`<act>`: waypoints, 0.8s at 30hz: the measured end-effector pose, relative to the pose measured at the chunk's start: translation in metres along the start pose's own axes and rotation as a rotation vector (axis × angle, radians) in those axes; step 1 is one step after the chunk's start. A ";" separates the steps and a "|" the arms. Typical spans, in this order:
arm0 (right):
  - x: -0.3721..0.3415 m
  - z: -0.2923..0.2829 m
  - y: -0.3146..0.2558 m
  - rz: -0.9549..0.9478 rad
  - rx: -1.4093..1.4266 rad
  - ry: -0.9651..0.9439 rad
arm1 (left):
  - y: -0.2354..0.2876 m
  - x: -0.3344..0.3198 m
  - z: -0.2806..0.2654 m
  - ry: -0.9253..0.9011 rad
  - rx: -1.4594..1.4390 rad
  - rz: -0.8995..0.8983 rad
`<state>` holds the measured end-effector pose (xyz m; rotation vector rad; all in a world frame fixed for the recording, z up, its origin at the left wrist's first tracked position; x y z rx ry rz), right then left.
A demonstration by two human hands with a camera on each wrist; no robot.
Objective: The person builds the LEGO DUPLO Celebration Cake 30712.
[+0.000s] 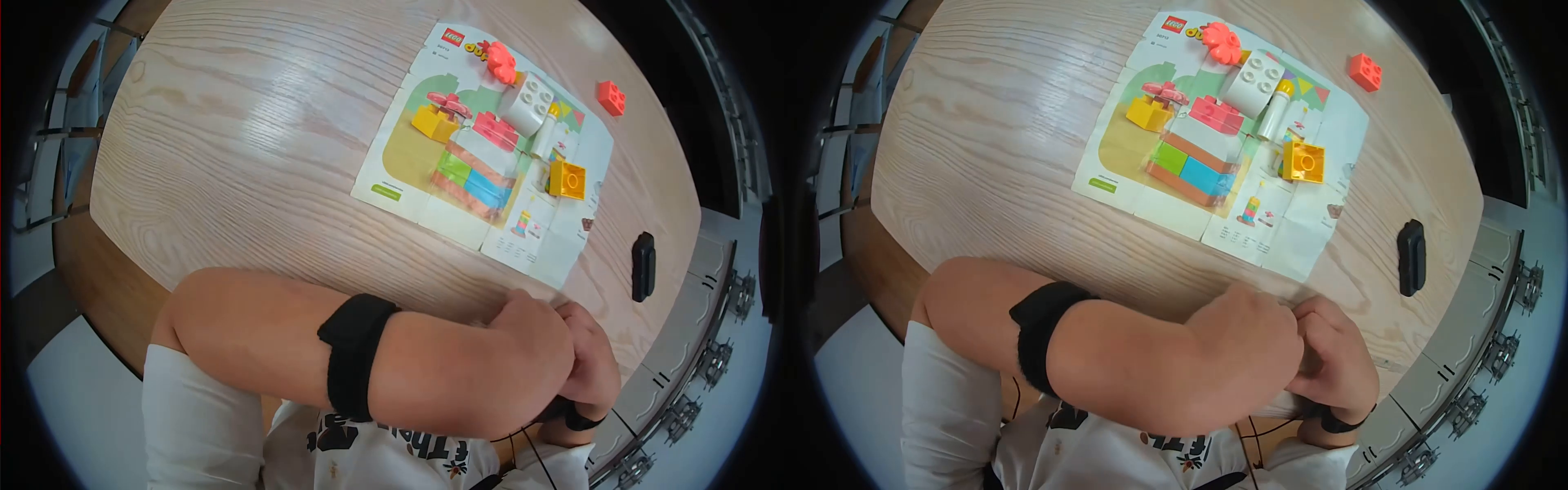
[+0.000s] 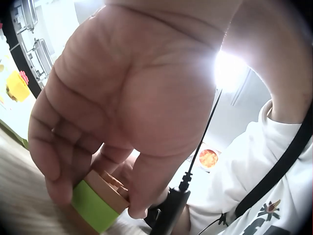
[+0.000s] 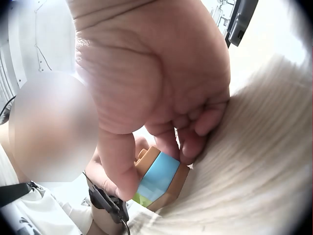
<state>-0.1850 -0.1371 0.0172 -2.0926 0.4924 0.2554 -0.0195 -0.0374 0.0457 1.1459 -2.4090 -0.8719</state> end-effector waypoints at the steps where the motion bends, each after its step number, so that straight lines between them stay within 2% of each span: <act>1: 0.000 0.000 0.001 0.002 -0.009 -0.002 | -0.002 0.001 0.002 0.044 0.034 -0.034; 3: -0.001 0.000 0.004 0.005 -0.029 -0.006 | 0.007 0.011 0.018 0.077 0.140 -0.184; 5: 0.000 0.000 0.003 0.010 -0.025 0.000 | 0.006 0.015 0.025 -0.033 0.116 -0.188; 9: 0.001 -0.001 0.000 -0.026 -0.055 0.004 | 0.004 0.019 0.026 -0.038 0.001 -0.175; 12: 0.000 -0.002 0.000 -0.034 -0.032 0.004 | 0.001 0.023 0.018 -0.226 -0.048 -0.084; 15: -0.002 -0.002 -0.001 -0.058 -0.021 0.034 | 0.001 0.023 0.027 -0.227 0.015 -0.098; 16: -0.003 -0.005 -0.003 -0.057 -0.032 -0.017 | 0.000 0.017 0.032 -0.123 0.112 -0.093; 19: -0.006 -0.005 -0.005 -0.116 0.009 0.018 | -0.004 0.006 -0.021 -0.107 0.171 -0.105; 20: -0.008 -0.004 -0.002 -0.203 0.021 0.029 | -0.011 0.003 -0.037 0.078 0.214 -0.148; 21: -0.011 -0.004 0.001 -0.176 0.055 0.040 | -0.021 0.001 -0.052 0.264 0.251 -0.186; 23: -0.016 -0.004 0.004 -0.138 0.116 0.034 | -0.062 -0.001 -0.086 0.376 0.396 -0.388; 24: -0.018 -0.003 0.007 -0.152 0.119 0.039 | -0.082 -0.007 -0.096 0.419 0.479 -0.428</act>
Point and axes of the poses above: each hand's wrist, its own x-axis towards the middle knuckle, its own z-axis out of the palm, y = z × x, the point moved 4 cm from there along x, towards the middle knuckle, and after that the axes turned 5 degrees about z, right-handed, at the moved point
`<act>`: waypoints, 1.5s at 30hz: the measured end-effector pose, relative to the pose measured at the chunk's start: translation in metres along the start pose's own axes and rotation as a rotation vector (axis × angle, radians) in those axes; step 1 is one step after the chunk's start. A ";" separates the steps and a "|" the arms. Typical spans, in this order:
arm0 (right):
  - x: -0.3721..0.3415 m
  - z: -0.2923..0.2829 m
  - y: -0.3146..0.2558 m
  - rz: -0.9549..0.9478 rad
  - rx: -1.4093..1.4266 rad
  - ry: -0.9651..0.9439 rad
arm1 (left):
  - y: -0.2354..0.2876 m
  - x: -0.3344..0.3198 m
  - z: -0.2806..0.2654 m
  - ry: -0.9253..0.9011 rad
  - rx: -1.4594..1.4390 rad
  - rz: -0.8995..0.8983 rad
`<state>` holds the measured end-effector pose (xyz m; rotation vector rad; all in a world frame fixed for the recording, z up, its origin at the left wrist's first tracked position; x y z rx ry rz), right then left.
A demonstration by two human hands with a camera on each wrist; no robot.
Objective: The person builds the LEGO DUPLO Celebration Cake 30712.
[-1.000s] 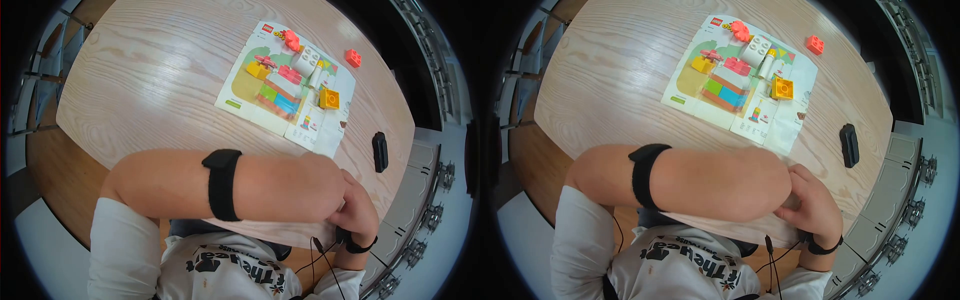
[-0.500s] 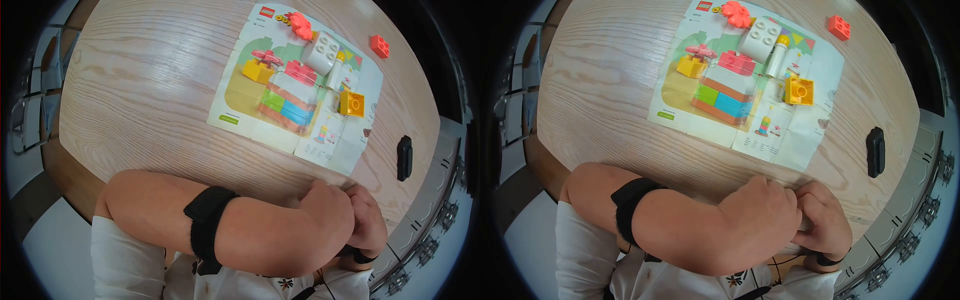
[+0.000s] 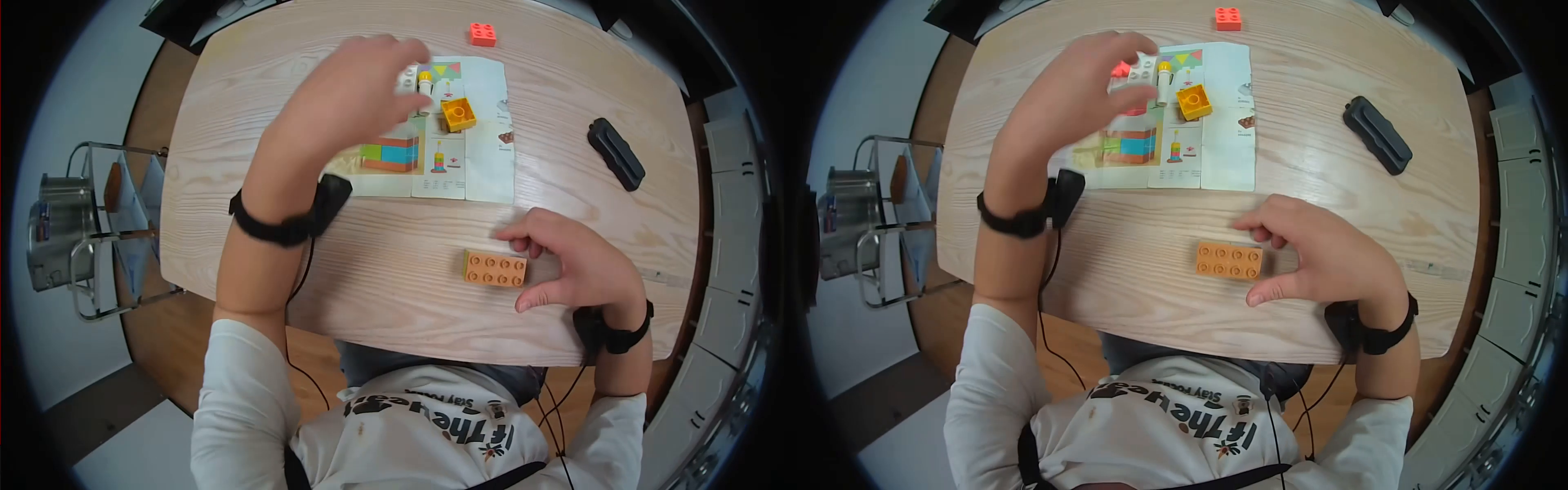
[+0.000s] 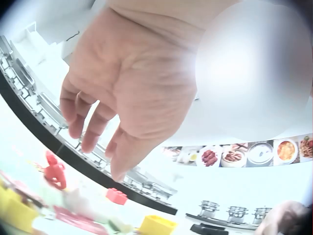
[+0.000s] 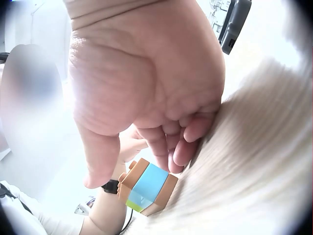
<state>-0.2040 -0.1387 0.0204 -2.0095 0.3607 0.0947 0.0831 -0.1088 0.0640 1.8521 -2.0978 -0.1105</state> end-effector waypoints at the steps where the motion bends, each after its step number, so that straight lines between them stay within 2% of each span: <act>1: -0.003 0.002 0.002 0.011 0.022 0.011 | -0.020 0.002 0.004 0.058 0.078 -0.042; 4: -0.002 0.003 0.006 0.019 0.048 0.025 | -0.048 0.004 0.014 0.142 0.209 0.034; 10: -0.003 0.001 0.009 0.017 0.049 0.017 | -0.028 -0.001 0.025 -0.135 0.077 0.038; 13: -0.002 0.000 0.006 -0.008 0.047 0.009 | -0.031 0.002 0.032 -0.175 0.138 0.034; 21: 0.001 -0.003 0.007 0.035 0.064 -0.030 | -0.039 0.009 0.034 -0.115 0.117 -0.038; 25: 0.002 -0.001 0.003 -0.038 -0.003 0.000 | -0.041 0.009 0.033 -0.131 0.153 -0.020; 27: 0.003 0.000 -0.001 -0.047 -0.064 0.015 | -0.024 0.024 0.006 -0.312 0.158 -0.091; 29: 0.005 0.004 0.000 -0.039 -0.105 0.035 | -0.012 0.020 -0.010 -0.296 0.158 -0.087; 31: 0.005 0.004 0.001 -0.018 -0.139 0.070 | -0.005 0.007 -0.031 -0.082 0.157 0.000; 33: 0.006 0.004 0.003 0.020 -0.155 0.102 | 0.038 0.001 -0.053 -0.031 -0.161 -0.001; 35: 0.004 0.005 0.006 0.059 -0.125 0.146 | 0.060 -0.003 -0.052 -0.033 -0.334 0.135; 37: 0.003 0.002 0.007 0.136 -0.043 0.163 | 0.067 -0.019 -0.023 -0.076 -0.363 0.413; 38: 0.001 0.000 0.007 0.089 -0.065 0.145 | 0.073 -0.024 -0.012 -0.107 -0.431 0.391; 41: -0.011 -0.005 0.003 -0.029 0.189 0.354 | 0.097 -0.033 0.014 -0.182 -0.612 0.327; 45: -0.014 -0.005 -0.030 -0.098 0.221 0.466 | 0.106 -0.049 0.015 -0.194 -0.754 0.294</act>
Point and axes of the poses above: each hand's wrist, its own x-axis towards the middle knuckle, its own z-axis out of the palm, y = z × x, the point moved 4 cm from there along x, towards the middle knuckle, and after that the axes turned 5 degrees about z, right-handed, at the moved point
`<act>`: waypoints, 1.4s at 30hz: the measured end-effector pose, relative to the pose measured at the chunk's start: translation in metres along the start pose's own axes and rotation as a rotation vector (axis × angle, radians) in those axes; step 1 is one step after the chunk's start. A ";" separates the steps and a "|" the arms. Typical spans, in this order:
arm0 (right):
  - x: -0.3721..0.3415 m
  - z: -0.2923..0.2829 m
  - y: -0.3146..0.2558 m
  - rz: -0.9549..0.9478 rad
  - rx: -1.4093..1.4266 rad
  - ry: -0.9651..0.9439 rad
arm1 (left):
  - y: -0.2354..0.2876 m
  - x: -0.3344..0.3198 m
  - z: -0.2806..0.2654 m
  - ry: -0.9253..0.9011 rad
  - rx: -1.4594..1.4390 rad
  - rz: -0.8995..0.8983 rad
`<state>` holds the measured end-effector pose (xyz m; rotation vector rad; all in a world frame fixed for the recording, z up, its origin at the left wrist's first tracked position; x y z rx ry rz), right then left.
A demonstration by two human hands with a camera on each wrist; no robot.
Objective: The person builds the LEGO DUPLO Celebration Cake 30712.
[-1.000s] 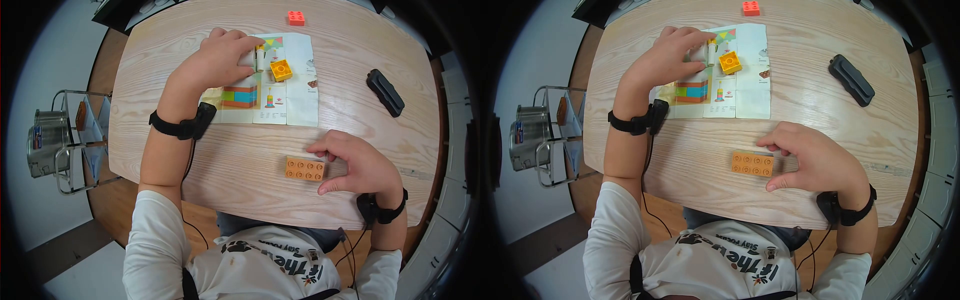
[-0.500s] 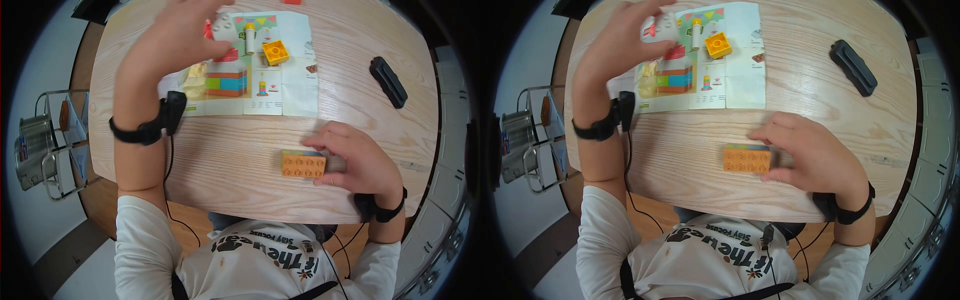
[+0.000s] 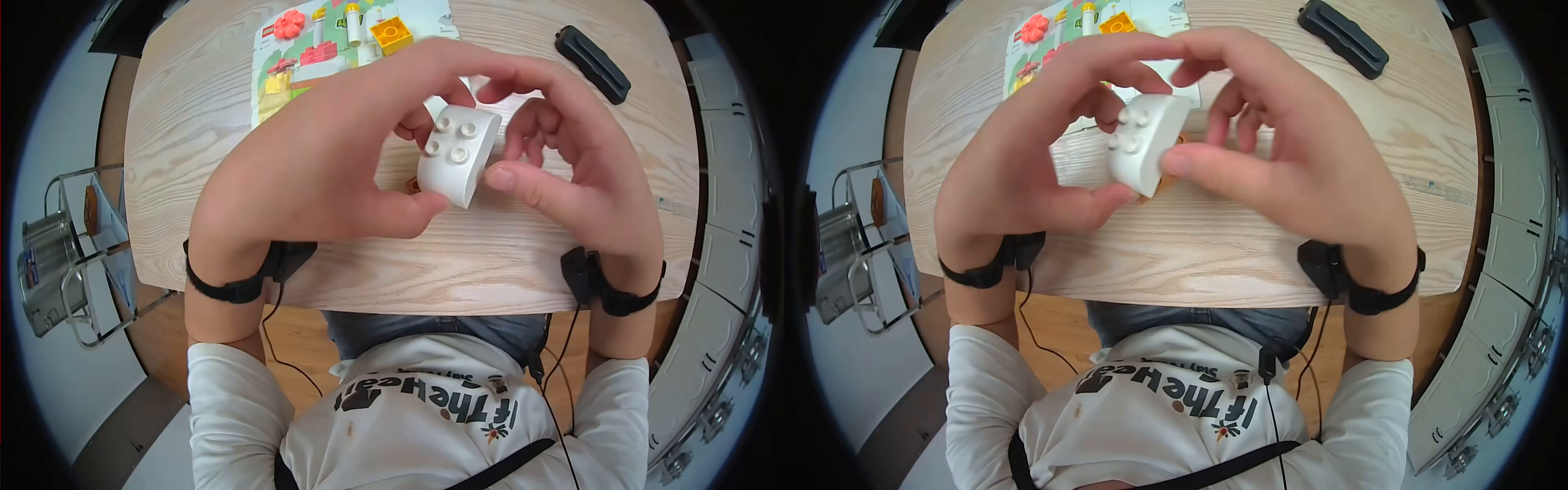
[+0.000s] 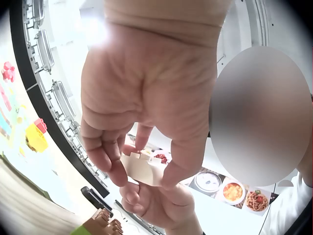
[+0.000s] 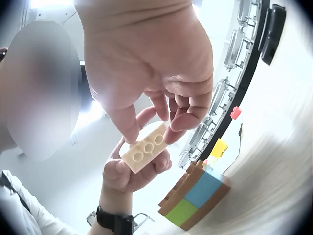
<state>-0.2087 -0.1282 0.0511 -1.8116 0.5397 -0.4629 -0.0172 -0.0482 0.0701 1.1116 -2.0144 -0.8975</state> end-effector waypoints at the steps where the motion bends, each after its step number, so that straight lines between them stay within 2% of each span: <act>1: 0.000 0.008 -0.006 -0.005 0.028 -0.001 | -0.001 -0.005 0.000 0.035 -0.040 0.021; 6: 0.003 0.018 -0.003 -0.130 -0.056 -0.089 | -0.005 -0.024 0.000 0.087 -0.090 0.058; 8: -0.002 0.023 0.000 -0.139 -0.021 -0.074 | -0.005 -0.028 0.003 0.068 -0.093 0.073; 11: -0.006 0.024 0.004 -0.128 0.096 0.001 | -0.009 -0.024 0.007 0.185 -0.249 0.069; 14: -0.006 0.021 0.012 -0.108 0.089 0.003 | -0.012 -0.026 0.004 0.201 -0.174 0.067; 15: -0.006 0.018 0.015 -0.119 0.004 -0.026 | -0.013 -0.027 0.004 0.197 -0.155 0.042; 18: -0.004 0.019 0.010 -0.110 -0.199 -0.057 | -0.015 -0.027 0.010 0.019 0.023 -0.035; 19: -0.002 0.021 0.009 -0.098 -0.257 -0.059 | -0.018 -0.027 0.014 0.047 0.023 -0.076; 22: -0.001 0.020 0.016 -0.119 -0.318 -0.066 | -0.019 -0.028 0.017 0.047 0.114 -0.060; 24: -0.001 0.020 0.019 -0.063 -0.262 -0.082 | -0.019 -0.028 0.019 0.076 0.142 -0.063; 28: 0.000 0.019 0.019 -0.052 -0.295 -0.116 | -0.026 -0.034 0.027 0.024 0.159 -0.189; 31: 0.000 0.017 0.020 -0.079 -0.305 -0.130 | -0.033 -0.034 0.034 -0.022 0.173 -0.188; 42: -0.001 0.014 0.018 -0.109 -0.370 -0.109 | -0.036 -0.032 0.029 0.080 0.170 -0.099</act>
Point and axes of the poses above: each hand's wrist, its own x-axis towards the middle knuckle, its own z-axis out of the palm, y = z × x, the point moved 4 cm from there along x, towards the middle knuckle, and after that the axes turned 5 degrees about z, right-handed, at the moved point
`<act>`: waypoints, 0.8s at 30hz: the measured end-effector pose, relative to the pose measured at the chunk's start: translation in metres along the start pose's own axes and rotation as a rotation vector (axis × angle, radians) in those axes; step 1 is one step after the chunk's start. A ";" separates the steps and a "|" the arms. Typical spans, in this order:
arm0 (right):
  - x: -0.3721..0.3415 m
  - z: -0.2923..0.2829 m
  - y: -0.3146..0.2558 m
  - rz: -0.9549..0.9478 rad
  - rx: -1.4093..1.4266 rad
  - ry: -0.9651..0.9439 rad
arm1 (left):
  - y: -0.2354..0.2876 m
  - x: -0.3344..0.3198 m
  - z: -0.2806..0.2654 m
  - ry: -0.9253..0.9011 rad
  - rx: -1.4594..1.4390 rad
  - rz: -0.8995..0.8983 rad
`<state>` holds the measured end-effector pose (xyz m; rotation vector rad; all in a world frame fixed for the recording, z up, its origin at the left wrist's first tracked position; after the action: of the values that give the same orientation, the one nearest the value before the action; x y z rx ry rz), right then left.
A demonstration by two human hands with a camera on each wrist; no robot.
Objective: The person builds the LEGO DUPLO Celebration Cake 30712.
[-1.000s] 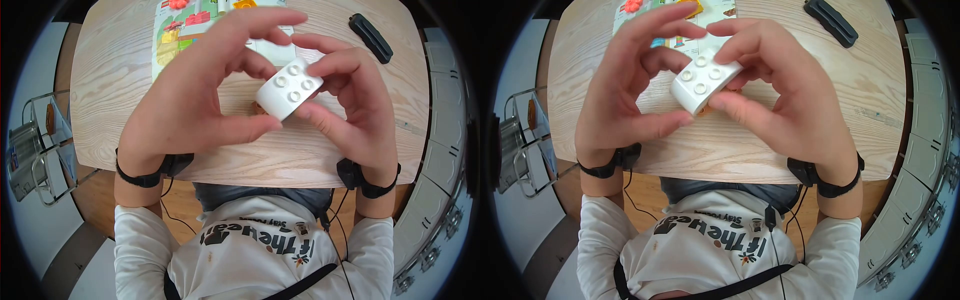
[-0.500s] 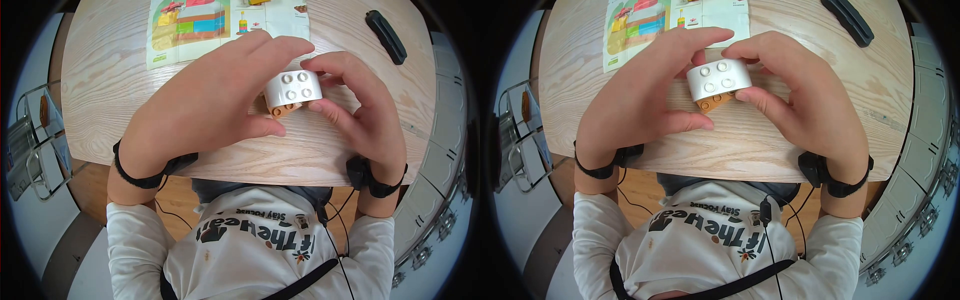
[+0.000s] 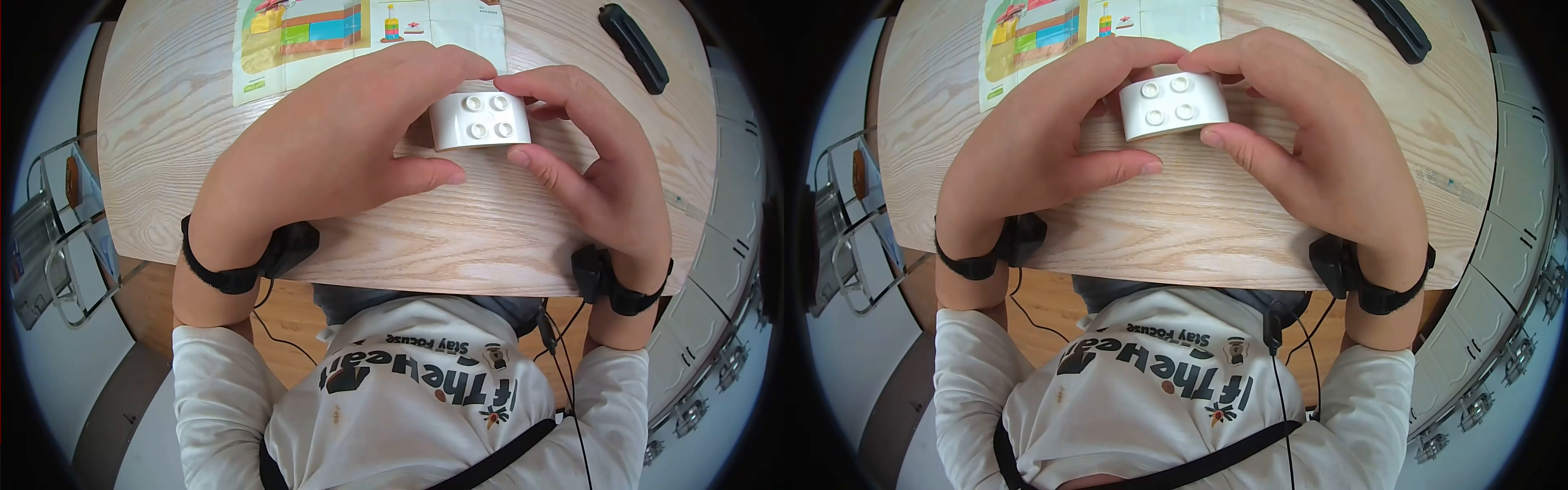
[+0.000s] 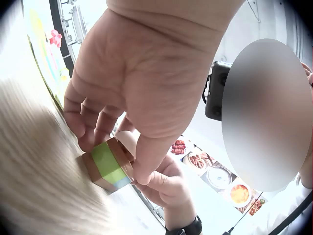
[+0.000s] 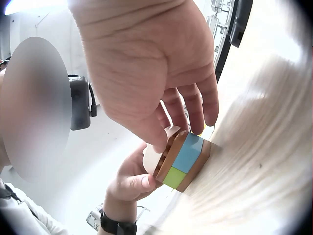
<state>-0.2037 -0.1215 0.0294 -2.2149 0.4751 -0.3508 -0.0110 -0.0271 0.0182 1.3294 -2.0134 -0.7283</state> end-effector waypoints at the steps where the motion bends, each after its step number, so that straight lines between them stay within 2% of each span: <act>1: 0.000 0.000 0.000 0.004 0.000 0.000 | 0.000 0.000 -0.001 0.013 -0.004 0.018; 4: 0.000 -0.001 0.000 0.005 -0.012 0.012 | 0.000 0.003 -0.004 0.005 0.051 0.040; 7: 0.001 -0.001 -0.001 0.011 0.008 0.016 | 0.000 0.004 -0.009 0.021 -0.008 -0.038; 24: 0.001 0.000 -0.004 -0.004 0.018 0.010 | -0.002 0.005 -0.008 -0.003 0.002 -0.002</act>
<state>-0.2018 -0.1193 0.0327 -2.1978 0.4711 -0.3665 -0.0056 -0.0333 0.0235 1.3329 -2.0163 -0.7301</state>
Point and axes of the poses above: each hand's wrist, its own x-axis towards the middle knuckle, its own z-axis out of the palm, y = z × x, the point moved 4 cm from there along x, towards the middle knuckle, and after that the axes turned 5 degrees about z, right-handed, at the moved point
